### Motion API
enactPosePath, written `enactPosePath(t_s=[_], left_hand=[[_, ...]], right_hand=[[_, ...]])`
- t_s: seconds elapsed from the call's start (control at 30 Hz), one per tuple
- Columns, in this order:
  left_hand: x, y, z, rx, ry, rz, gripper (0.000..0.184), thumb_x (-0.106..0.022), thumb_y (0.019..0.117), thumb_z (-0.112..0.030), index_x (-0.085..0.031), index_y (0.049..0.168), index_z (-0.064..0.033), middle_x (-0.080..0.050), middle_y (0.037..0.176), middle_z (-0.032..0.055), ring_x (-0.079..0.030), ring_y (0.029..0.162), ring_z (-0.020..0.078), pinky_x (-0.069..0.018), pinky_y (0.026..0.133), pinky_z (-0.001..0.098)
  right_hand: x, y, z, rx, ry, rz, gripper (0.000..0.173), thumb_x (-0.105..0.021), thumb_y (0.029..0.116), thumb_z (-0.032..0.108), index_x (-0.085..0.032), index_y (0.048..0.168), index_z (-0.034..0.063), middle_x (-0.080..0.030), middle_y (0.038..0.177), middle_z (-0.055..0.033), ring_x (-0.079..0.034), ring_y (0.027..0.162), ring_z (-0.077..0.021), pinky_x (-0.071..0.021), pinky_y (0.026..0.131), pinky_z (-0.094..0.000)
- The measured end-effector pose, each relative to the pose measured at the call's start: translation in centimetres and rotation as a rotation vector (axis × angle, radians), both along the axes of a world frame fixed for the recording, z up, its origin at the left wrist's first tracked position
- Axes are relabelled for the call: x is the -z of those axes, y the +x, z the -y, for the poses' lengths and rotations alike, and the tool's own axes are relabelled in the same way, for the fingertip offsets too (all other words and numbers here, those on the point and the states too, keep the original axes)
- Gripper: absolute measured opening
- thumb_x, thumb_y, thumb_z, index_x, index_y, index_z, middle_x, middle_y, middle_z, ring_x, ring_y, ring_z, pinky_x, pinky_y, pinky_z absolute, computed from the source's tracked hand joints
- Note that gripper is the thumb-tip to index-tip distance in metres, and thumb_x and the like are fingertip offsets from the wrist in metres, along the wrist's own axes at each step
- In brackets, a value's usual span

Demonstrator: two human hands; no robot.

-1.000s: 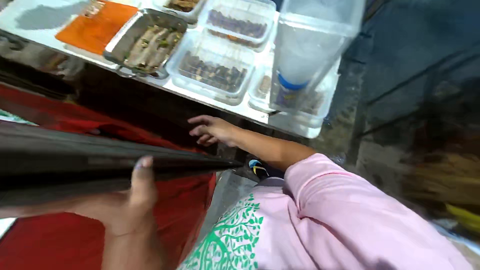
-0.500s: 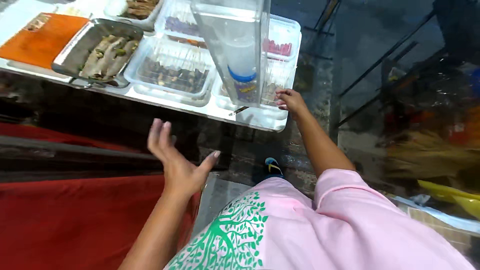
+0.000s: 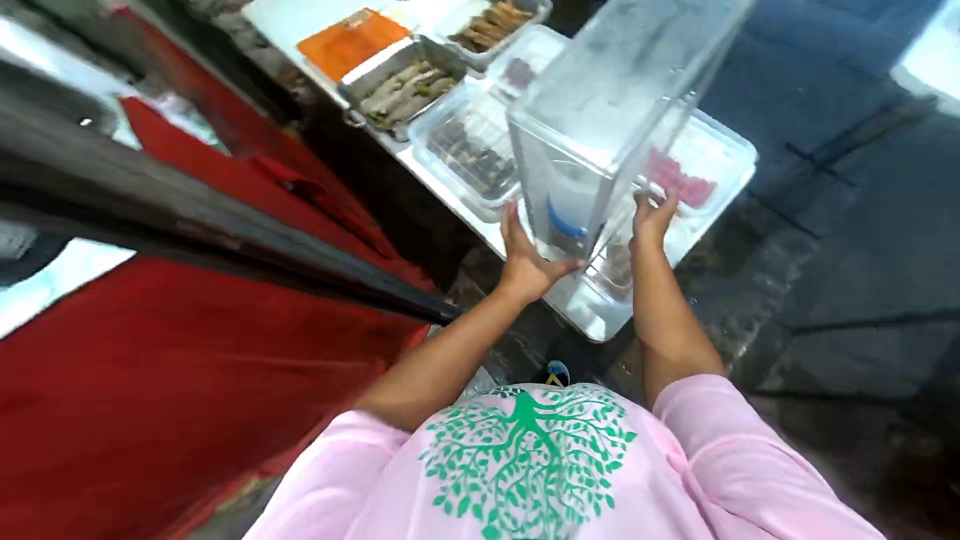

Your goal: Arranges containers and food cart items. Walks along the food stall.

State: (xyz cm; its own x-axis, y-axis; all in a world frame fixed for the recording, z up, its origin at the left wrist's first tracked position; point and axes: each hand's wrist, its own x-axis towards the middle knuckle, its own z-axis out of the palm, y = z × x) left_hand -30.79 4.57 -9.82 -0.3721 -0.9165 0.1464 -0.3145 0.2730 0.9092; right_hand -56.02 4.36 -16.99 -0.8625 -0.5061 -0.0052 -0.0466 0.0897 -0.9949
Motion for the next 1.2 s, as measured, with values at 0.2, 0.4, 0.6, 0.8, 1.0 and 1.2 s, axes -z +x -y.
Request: enactPosePath(t_s=[0.2, 0.4, 0.6, 0.8, 1.0, 1.2], left_hand=[[2.5, -2.9, -0.2, -0.047, 0.102, 0.059, 0.15, -0.102, 0.0493, -0.033, -0.01, 0.164, -0.0044, -0.005, 0.17, 0.0253, -0.02, 0.155, 0.0418, -0.0316, 0.123, 0.0562], [2.7, -3.6, 0.0, -0.106, -0.009, -0.142, 0.142, -0.103, 0.049, -0.028, -0.02, 0.161, 0.001, -0.024, 0.164, 0.0305, -0.03, 0.151, 0.0436, -0.0312, 0.123, 0.0545], [2.1, -3.1, 0.9, -0.112, 0.009, -0.218, 0.141, -0.102, 0.0507, -0.02, -0.018, 0.163, -0.0032, -0.03, 0.158, 0.0335, -0.036, 0.146, 0.044, -0.0375, 0.12, 0.0498], [2.3, -1.7, 0.6, -0.152, -0.052, -0.351, 0.139, -0.101, 0.0511, -0.023, -0.02, 0.16, 0.0069, -0.033, 0.155, 0.0376, -0.039, 0.144, 0.0465, -0.037, 0.119, 0.05], [2.2, -0.6, -0.5, -0.141, -0.056, -0.361, 0.14, -0.102, 0.0503, -0.025, -0.02, 0.16, 0.0048, -0.034, 0.154, 0.0359, -0.04, 0.143, 0.0441, -0.0388, 0.118, 0.0487], [-0.4, 1.4, -2.6, -0.087, -0.004, -0.383, 0.139, -0.101, 0.0534, -0.021, -0.017, 0.161, 0.0047, -0.034, 0.153, 0.0365, -0.043, 0.14, 0.0442, -0.0405, 0.116, 0.0483]], right_hand=[[1.5, 2.1, -0.2, -0.303, -0.016, 0.079, 0.058, -0.041, 0.1093, 0.023, -0.023, 0.159, -0.0002, -0.042, 0.155, -0.0229, -0.049, 0.137, -0.0267, -0.0467, 0.109, -0.0429], [-1.7, 5.6, -2.4, -0.555, 0.023, 0.016, 0.05, -0.016, 0.1117, 0.031, -0.036, 0.145, -0.0003, -0.057, 0.118, -0.0061, -0.06, 0.098, -0.0033, -0.0543, 0.086, -0.0275], [-1.3, 4.6, -0.5, -0.597, 0.017, -0.129, 0.048, -0.029, 0.1075, 0.003, -0.022, 0.153, -0.0112, -0.042, 0.149, -0.0273, -0.049, 0.134, -0.0184, -0.0402, 0.113, -0.0309], [-0.1, 4.2, 0.1, -0.498, 0.191, -0.327, 0.053, -0.044, 0.1037, 0.006, -0.034, 0.153, -0.0081, -0.046, 0.152, -0.0289, -0.045, 0.143, -0.0372, -0.034, 0.118, -0.0557], [-0.1, 5.4, -1.2, -0.449, 0.126, -0.323, 0.048, -0.048, 0.1024, 0.005, -0.042, 0.148, -0.0088, -0.053, 0.146, -0.027, -0.05, 0.139, -0.0328, -0.0359, 0.117, -0.0518], [-2.4, 5.6, -3.7, -0.458, 0.072, -0.466, 0.051, -0.045, 0.1013, -0.001, -0.036, 0.148, -0.0175, -0.047, 0.148, -0.0358, -0.049, 0.14, -0.0376, -0.0373, 0.119, -0.0423]])
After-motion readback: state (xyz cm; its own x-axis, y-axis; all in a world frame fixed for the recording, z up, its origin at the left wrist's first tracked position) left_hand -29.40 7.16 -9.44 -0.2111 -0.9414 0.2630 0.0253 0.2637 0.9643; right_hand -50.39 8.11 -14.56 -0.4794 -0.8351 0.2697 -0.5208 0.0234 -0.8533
